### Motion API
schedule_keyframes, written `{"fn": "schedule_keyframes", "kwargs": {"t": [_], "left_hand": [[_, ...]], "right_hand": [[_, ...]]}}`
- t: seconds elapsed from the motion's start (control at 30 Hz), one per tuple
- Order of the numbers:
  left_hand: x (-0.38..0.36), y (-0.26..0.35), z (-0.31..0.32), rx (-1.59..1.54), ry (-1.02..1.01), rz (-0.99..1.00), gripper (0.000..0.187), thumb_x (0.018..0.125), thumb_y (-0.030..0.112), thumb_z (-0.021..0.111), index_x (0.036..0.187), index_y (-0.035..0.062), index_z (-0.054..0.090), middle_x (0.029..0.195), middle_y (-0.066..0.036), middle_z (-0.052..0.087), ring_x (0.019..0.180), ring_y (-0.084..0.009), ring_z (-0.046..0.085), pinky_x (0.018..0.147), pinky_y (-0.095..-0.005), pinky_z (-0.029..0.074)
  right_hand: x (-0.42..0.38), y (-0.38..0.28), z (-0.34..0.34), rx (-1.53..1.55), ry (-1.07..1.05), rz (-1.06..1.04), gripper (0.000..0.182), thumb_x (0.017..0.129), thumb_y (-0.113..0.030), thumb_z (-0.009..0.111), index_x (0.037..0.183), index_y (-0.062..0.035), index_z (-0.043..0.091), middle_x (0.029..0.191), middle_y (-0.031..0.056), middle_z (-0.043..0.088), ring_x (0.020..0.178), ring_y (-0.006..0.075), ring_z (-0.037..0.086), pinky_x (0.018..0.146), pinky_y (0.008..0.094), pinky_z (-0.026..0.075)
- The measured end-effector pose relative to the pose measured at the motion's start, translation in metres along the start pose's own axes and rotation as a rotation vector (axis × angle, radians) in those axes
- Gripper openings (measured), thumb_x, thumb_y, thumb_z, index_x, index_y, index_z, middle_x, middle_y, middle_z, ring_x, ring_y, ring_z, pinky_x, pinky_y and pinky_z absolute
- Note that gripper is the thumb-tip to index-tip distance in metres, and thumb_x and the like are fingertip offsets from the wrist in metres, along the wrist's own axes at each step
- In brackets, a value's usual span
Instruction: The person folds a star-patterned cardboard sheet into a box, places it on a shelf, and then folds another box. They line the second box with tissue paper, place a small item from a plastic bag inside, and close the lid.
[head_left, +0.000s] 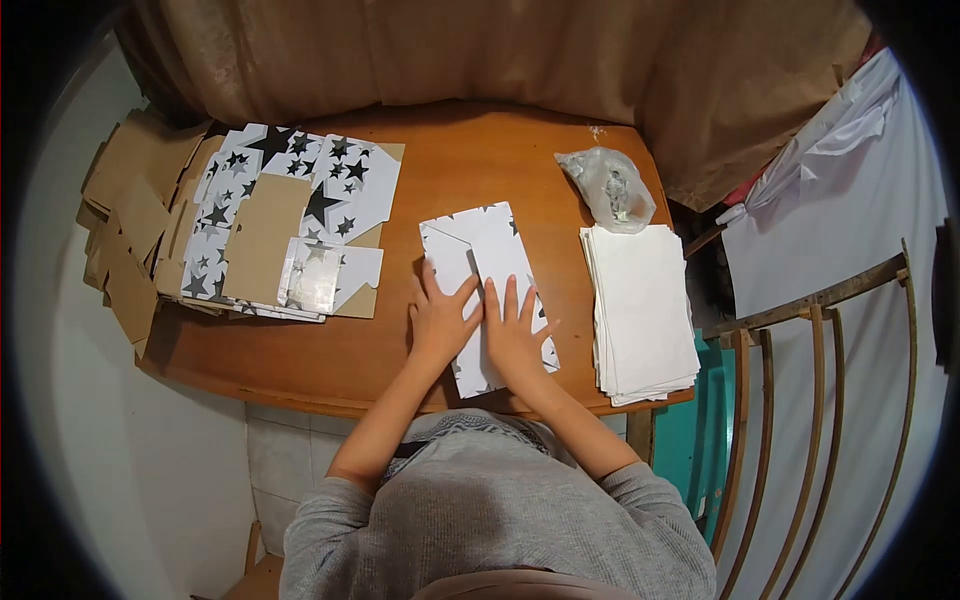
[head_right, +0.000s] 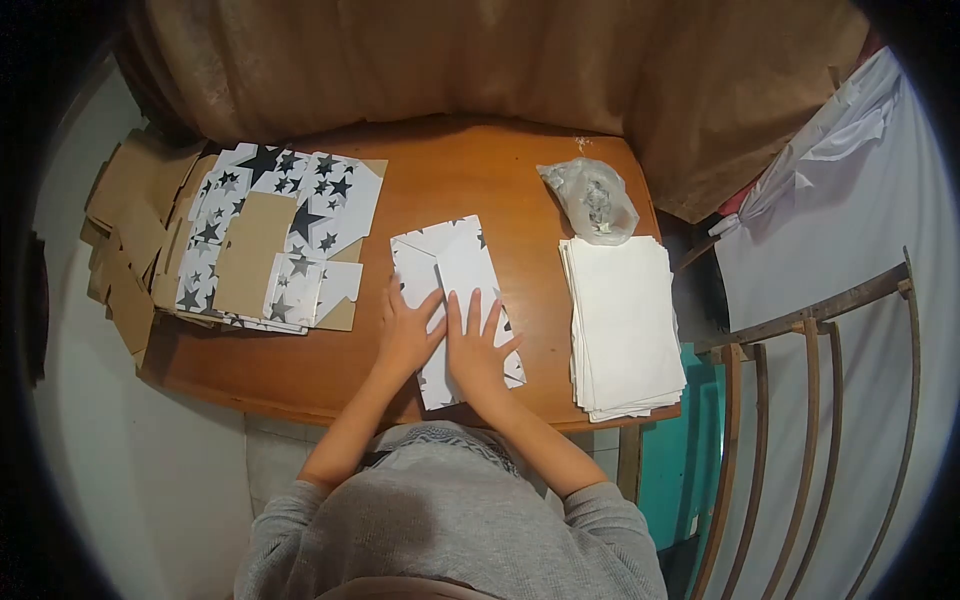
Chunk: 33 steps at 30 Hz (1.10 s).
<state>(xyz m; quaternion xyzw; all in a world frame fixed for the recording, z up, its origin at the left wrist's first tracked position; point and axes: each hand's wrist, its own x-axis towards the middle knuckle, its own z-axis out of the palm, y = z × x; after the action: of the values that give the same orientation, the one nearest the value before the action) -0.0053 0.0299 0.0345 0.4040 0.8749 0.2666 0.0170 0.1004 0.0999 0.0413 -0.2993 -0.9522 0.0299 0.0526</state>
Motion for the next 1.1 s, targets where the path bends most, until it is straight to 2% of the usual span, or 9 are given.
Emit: {"fn": "schedule_keyframes", "kwargs": {"t": [0.03, 0.07, 0.13, 0.17, 0.2, 0.3, 0.4, 0.73, 1.1], "left_hand": [[0.002, -0.001, 0.0, -0.025, -0.012, 0.033, 0.032, 0.082, 0.034, 0.061, 0.113, 0.0268, 0.061, 0.143, -0.018, 0.025, 0.132, -0.0526, 0.013, 0.088, -0.074, 0.029], [0.005, -0.006, 0.002, -0.027, -0.015, 0.035, 0.032, 0.082, 0.034, 0.061, 0.113, 0.0268, 0.061, 0.143, -0.018, 0.025, 0.132, -0.0526, 0.013, 0.088, -0.074, 0.029], [0.013, -0.013, -0.003, 0.075, 0.043, 0.313, 0.025, 0.082, 0.03, 0.062, 0.108, 0.0263, 0.062, 0.143, -0.014, 0.027, 0.134, -0.0498, 0.007, 0.087, -0.077, 0.026], [0.015, -0.013, -0.002, 0.032, 0.003, 0.288, 0.021, 0.083, 0.025, 0.061, 0.103, 0.0205, 0.063, 0.138, -0.018, 0.03, 0.134, -0.0471, 0.01, 0.096, -0.0716, 0.022], [0.019, -0.016, 0.005, 0.031, 0.001, 0.291, 0.021, 0.083, 0.025, 0.061, 0.103, 0.0205, 0.063, 0.138, -0.018, 0.03, 0.134, -0.0471, 0.01, 0.096, -0.0716, 0.022], [0.027, -0.024, 0.018, -0.156, 0.127, 0.383, 0.02, 0.084, 0.015, 0.056, 0.102, 0.0084, 0.06, 0.128, -0.023, 0.034, 0.128, -0.0461, 0.019, 0.11, -0.0554, 0.014], [0.025, -0.025, 0.023, -0.244, 0.156, 0.337, 0.02, 0.084, 0.013, 0.055, 0.103, 0.0095, 0.061, 0.128, -0.022, 0.033, 0.127, -0.0466, 0.019, 0.109, -0.0566, 0.015], [0.023, -0.029, 0.024, -0.292, 0.195, 0.355, 0.026, 0.08, 0.008, 0.053, 0.104, 0.0107, 0.062, 0.127, -0.021, 0.032, 0.126, -0.0463, 0.022, 0.109, -0.0553, 0.016], [0.019, -0.035, 0.024, -0.403, 0.208, 0.381, 0.028, 0.077, 0.01, 0.051, 0.102, 0.0087, 0.063, 0.122, -0.021, 0.037, 0.125, -0.0436, 0.028, 0.11, -0.0561, 0.013]], "right_hand": [[0.001, 0.006, -0.005, 0.061, -0.055, -0.013, 0.061, 0.089, -0.016, 0.044, 0.146, -0.0141, 0.023, 0.149, 0.0216, 0.019, 0.133, 0.0503, 0.019, 0.082, 0.0824, 0.02], [0.001, 0.012, -0.01, 0.121, -0.11, -0.025, 0.062, 0.089, -0.015, 0.043, 0.146, -0.015, 0.019, 0.149, 0.0221, 0.018, 0.133, 0.0509, 0.018, 0.082, 0.0826, 0.021], [0.001, 0.019, -0.016, 0.197, -0.13, -0.015, 0.064, 0.089, -0.013, 0.042, 0.147, -0.0188, 0.018, 0.15, 0.0222, 0.015, 0.134, 0.0516, 0.016, 0.082, 0.0827, 0.021], [0.0, 0.02, -0.021, 0.229, -0.142, -0.014, 0.063, 0.089, -0.015, 0.043, 0.147, -0.0231, 0.018, 0.15, 0.0219, 0.015, 0.134, 0.0511, 0.016, 0.082, 0.0827, 0.021], [0.0, 0.02, -0.025, 0.262, -0.153, -0.013, 0.063, 0.09, -0.017, 0.044, 0.147, -0.0274, 0.018, 0.15, 0.0217, 0.015, 0.134, 0.0505, 0.016, 0.082, 0.0826, 0.022], [0.002, 0.017, -0.029, 0.26, -0.154, -0.012, 0.061, 0.092, -0.024, 0.046, 0.145, -0.0377, 0.02, 0.15, 0.0213, 0.015, 0.135, 0.0491, 0.016, 0.082, 0.0827, 0.023], [0.002, 0.014, -0.019, 0.135, -0.12, 0.032, 0.058, 0.092, -0.032, 0.046, 0.143, -0.0433, 0.021, 0.149, 0.0209, 0.017, 0.134, 0.0491, 0.016, 0.081, 0.0827, 0.023], [0.002, -0.003, -0.015, 0.063, 0.009, 0.179, 0.06, 0.089, -0.034, 0.049, 0.142, -0.0455, 0.023, 0.148, 0.0226, 0.019, 0.13, 0.0512, 0.023, 0.08, 0.0795, 0.026], [0.002, -0.001, -0.027, 0.116, -0.155, 0.195, 0.059, 0.091, -0.034, 0.048, 0.142, -0.0447, 0.021, 0.151, 0.0204, 0.014, 0.131, 0.0483, 0.021, 0.081, 0.0776, 0.027]]}}
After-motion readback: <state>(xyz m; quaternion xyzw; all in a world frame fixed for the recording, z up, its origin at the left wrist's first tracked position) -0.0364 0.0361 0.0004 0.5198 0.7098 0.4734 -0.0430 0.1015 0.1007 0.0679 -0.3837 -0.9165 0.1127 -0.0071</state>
